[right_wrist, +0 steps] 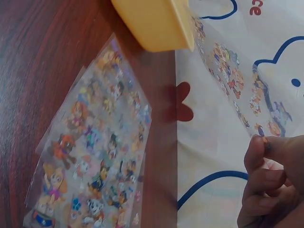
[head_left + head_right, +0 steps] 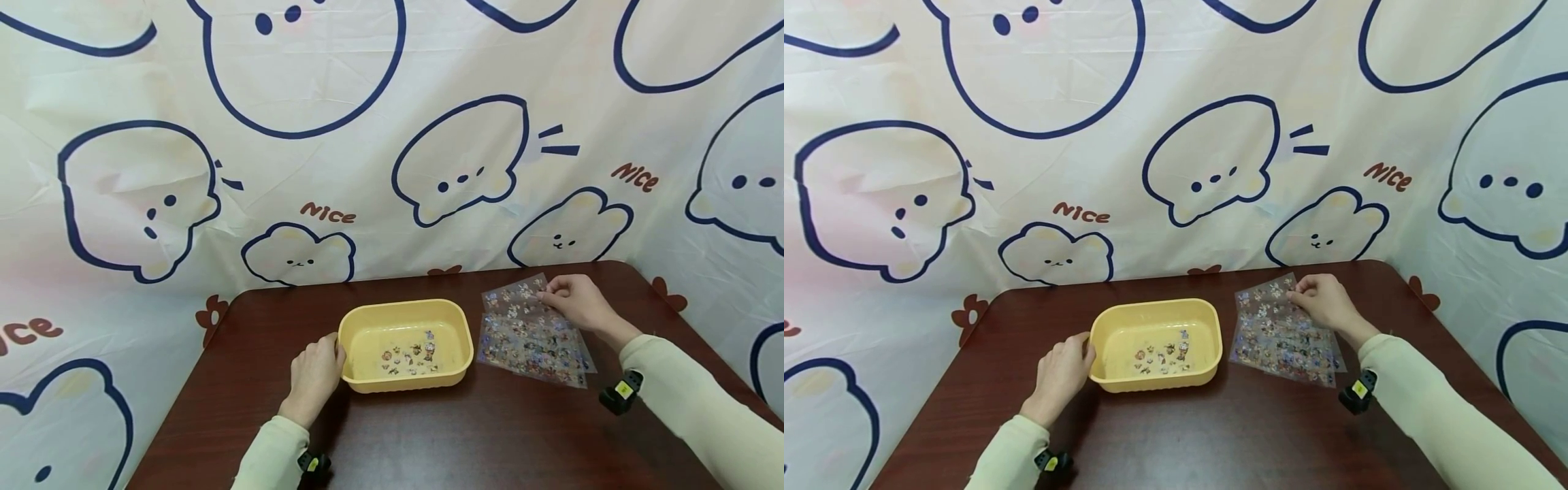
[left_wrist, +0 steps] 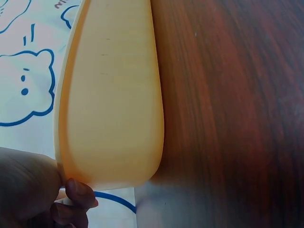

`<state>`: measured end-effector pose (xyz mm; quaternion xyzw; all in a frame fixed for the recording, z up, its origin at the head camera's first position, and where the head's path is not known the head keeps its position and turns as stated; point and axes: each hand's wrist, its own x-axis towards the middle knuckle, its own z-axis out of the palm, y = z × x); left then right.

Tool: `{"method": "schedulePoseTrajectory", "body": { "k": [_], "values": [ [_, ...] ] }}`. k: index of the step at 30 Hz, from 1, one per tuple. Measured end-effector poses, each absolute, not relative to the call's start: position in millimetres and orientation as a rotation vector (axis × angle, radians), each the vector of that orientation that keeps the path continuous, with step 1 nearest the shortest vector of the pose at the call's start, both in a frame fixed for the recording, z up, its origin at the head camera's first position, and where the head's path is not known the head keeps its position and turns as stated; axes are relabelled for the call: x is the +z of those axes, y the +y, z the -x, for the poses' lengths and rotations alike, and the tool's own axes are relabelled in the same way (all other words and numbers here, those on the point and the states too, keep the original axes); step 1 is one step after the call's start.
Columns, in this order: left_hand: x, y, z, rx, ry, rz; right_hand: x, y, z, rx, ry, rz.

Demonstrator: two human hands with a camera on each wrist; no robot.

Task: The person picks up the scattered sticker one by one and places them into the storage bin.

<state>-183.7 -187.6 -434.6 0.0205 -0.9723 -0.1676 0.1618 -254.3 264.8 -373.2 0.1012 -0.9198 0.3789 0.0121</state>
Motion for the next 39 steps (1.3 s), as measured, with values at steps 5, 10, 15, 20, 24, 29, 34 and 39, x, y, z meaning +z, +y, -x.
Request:
{"method": "schedulePoseTrajectory", "body": {
  "k": [5, 10, 15, 20, 24, 29, 34, 39],
  "values": [
    [-434, -187, 184, -0.483, -2.776, -0.060, -369, 258, 251, 1.226, -2.852, -0.364],
    [-434, -188, 183, -0.484, -2.782, -0.059, -366, 250, 249, 1.244, -2.843, -0.398],
    [-434, -187, 183, -0.489, -2.786, -0.059, -366, 243, 249, 1.272, -2.834, -0.435],
    [-433, -187, 183, -0.493, -2.792, -0.062, -366, 235, 248, 1.309, -2.831, -0.473],
    [-432, -187, 183, -0.493, -2.791, -0.063, -366, 230, 248, 1.320, -2.834, -0.475],
    [-433, -187, 183, -0.487, -2.788, -0.067, -367, 224, 249, 1.335, -2.833, -0.479],
    [-433, -187, 183, -0.484, -2.782, -0.070, -370, 216, 249, 1.352, -2.822, -0.479],
    [-433, -186, 183, -0.488, -2.775, -0.067, -374, 210, 249, 1.365, -2.827, -0.455]
  ]
}}
